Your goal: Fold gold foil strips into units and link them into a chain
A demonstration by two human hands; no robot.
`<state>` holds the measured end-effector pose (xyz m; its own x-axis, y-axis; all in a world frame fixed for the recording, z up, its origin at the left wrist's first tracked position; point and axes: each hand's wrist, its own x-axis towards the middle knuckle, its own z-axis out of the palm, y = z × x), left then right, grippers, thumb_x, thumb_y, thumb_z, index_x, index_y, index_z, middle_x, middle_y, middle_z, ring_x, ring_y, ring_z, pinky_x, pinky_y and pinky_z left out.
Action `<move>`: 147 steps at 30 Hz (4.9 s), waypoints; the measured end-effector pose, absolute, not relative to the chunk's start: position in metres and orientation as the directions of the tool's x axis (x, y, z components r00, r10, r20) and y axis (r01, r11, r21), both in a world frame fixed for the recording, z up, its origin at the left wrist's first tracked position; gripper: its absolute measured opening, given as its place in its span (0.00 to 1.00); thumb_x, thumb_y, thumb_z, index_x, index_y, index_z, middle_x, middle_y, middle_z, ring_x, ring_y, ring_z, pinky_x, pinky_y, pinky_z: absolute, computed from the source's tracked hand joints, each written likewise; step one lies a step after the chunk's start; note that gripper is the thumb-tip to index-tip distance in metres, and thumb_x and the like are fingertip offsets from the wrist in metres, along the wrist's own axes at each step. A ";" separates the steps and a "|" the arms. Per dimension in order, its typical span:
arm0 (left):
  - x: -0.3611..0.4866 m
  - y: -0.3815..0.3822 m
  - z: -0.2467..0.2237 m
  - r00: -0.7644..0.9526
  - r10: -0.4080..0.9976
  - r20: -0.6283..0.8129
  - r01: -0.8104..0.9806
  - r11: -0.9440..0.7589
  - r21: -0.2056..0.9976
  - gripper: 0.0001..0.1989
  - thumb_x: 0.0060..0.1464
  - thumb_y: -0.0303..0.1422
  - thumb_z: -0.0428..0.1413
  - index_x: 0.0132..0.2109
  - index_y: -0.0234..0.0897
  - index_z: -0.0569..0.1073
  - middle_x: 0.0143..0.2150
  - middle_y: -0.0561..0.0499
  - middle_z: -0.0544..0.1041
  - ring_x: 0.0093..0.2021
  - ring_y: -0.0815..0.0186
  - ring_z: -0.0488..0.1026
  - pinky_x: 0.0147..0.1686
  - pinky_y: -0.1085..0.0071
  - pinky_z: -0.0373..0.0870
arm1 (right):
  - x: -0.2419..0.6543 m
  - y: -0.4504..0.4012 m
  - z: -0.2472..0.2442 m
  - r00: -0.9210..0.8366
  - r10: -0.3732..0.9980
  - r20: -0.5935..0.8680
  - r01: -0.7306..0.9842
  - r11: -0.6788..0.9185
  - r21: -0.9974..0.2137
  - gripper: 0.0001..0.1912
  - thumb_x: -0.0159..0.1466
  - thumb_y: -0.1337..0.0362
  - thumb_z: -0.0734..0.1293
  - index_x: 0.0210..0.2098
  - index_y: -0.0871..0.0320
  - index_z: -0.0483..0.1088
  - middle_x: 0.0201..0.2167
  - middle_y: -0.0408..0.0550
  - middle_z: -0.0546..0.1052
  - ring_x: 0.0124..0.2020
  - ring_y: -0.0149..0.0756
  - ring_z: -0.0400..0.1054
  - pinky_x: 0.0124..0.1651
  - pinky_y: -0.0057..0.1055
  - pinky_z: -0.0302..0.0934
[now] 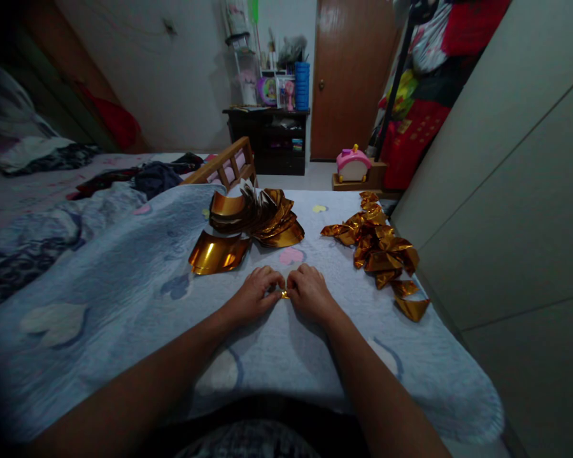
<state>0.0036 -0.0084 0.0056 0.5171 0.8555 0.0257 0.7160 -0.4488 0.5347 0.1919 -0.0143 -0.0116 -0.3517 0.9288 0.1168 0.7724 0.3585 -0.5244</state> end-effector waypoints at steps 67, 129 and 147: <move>0.003 -0.008 0.006 0.583 0.804 0.120 0.640 -0.545 0.541 0.07 0.58 0.30 0.59 0.42 0.40 0.80 0.42 0.47 0.74 0.46 0.58 0.70 0.48 0.63 0.64 | 0.199 -0.010 -0.013 0.035 0.975 0.220 0.947 0.038 -0.319 0.09 0.65 0.60 0.67 0.43 0.57 0.71 0.42 0.56 0.71 0.45 0.47 0.62 0.46 0.38 0.55; 0.012 0.003 0.006 0.108 0.987 0.123 -0.151 -0.106 0.983 0.15 0.50 0.36 0.66 0.38 0.37 0.67 0.32 0.56 0.74 0.33 0.70 0.74 0.34 0.76 0.69 | 0.188 -0.019 0.010 -0.263 0.964 0.033 -0.059 0.018 -0.998 0.28 0.55 0.62 0.72 0.52 0.51 0.59 0.31 0.37 0.74 0.23 0.28 0.66 0.24 0.24 0.58; 0.011 -0.002 0.007 0.313 0.949 0.030 -0.154 0.020 0.988 0.21 0.49 0.31 0.66 0.51 0.39 0.73 0.46 0.49 0.78 0.45 0.63 0.76 0.44 0.69 0.73 | 0.189 -0.016 0.003 -0.187 0.982 -0.008 -0.080 -0.024 -0.997 0.30 0.56 0.55 0.74 0.52 0.51 0.59 0.31 0.38 0.73 0.26 0.31 0.67 0.26 0.26 0.60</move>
